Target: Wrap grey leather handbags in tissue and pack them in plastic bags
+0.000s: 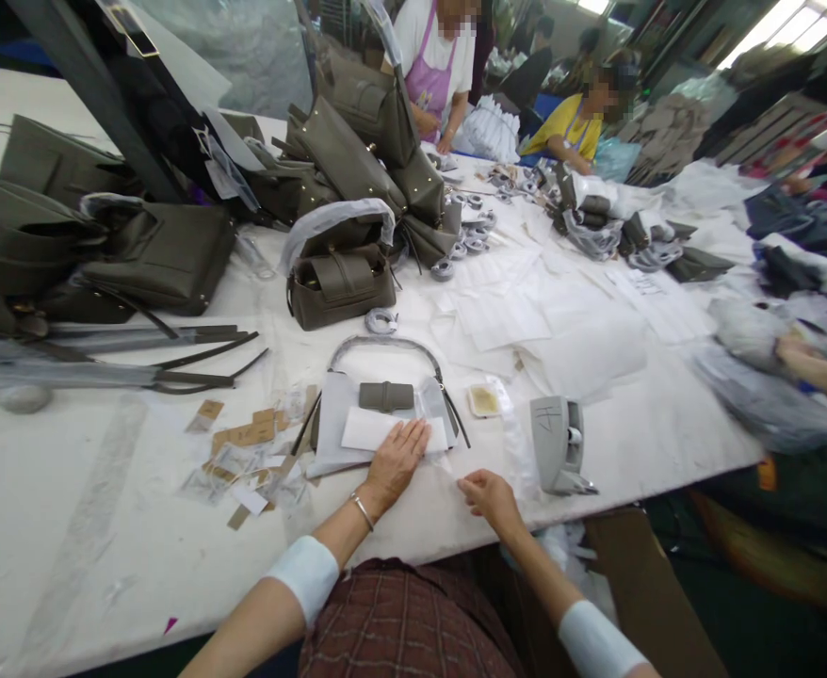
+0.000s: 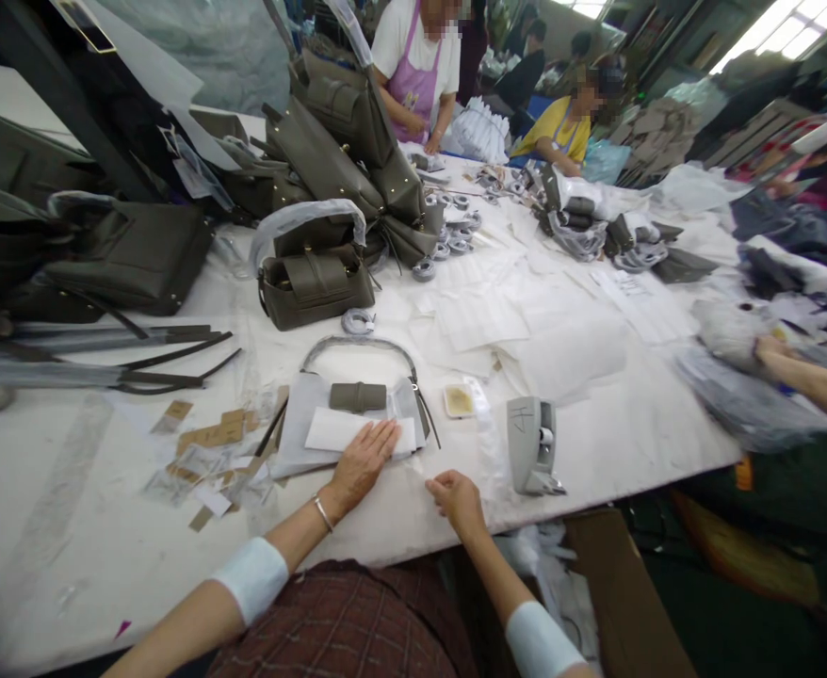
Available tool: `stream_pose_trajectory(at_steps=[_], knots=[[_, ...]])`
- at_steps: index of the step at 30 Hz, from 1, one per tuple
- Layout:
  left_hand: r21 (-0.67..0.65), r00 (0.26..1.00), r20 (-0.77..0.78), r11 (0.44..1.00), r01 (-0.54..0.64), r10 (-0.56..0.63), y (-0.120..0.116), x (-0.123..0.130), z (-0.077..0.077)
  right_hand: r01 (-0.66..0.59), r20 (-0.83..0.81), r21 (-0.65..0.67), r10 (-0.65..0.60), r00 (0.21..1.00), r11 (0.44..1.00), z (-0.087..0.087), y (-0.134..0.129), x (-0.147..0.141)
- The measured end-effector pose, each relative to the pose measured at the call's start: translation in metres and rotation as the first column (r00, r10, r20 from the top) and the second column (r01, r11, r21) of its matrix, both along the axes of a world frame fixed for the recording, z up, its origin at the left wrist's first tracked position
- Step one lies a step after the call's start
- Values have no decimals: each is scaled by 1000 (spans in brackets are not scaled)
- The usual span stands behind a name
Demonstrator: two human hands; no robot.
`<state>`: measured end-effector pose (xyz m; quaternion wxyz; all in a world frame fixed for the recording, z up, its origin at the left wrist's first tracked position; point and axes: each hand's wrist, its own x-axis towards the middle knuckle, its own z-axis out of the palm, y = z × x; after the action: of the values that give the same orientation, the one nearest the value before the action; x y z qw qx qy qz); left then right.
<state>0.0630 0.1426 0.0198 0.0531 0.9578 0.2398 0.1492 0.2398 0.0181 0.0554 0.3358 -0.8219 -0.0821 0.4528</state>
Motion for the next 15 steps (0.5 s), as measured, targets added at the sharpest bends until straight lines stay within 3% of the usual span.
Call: stream_pose_trajectory(at_steps=[2, 6, 10, 13, 15], knots=[[12, 1000, 4, 1000, 0, 0, 0, 1, 0, -137, 103, -28, 139, 985, 990, -6, -9, -8], [33, 1000, -7, 999, -17, 17, 0, 2, 1, -420, 283, -91, 428, 858, 903, -7, -8, -33], [31, 999, -29, 999, -18, 19, -1, 2, 4, -358, 443, 79, 289, 849, 930, 19, 15, -34], [27, 999, -41, 999, -26, 27, -2, 3, 5, -260, 219, 51, 243, 945, 964, 33, 39, -24], [29, 998, -48, 999, -39, 40, -3, 4, 6, -253, 85, -5, 253, 964, 967, 34, 52, -20]])
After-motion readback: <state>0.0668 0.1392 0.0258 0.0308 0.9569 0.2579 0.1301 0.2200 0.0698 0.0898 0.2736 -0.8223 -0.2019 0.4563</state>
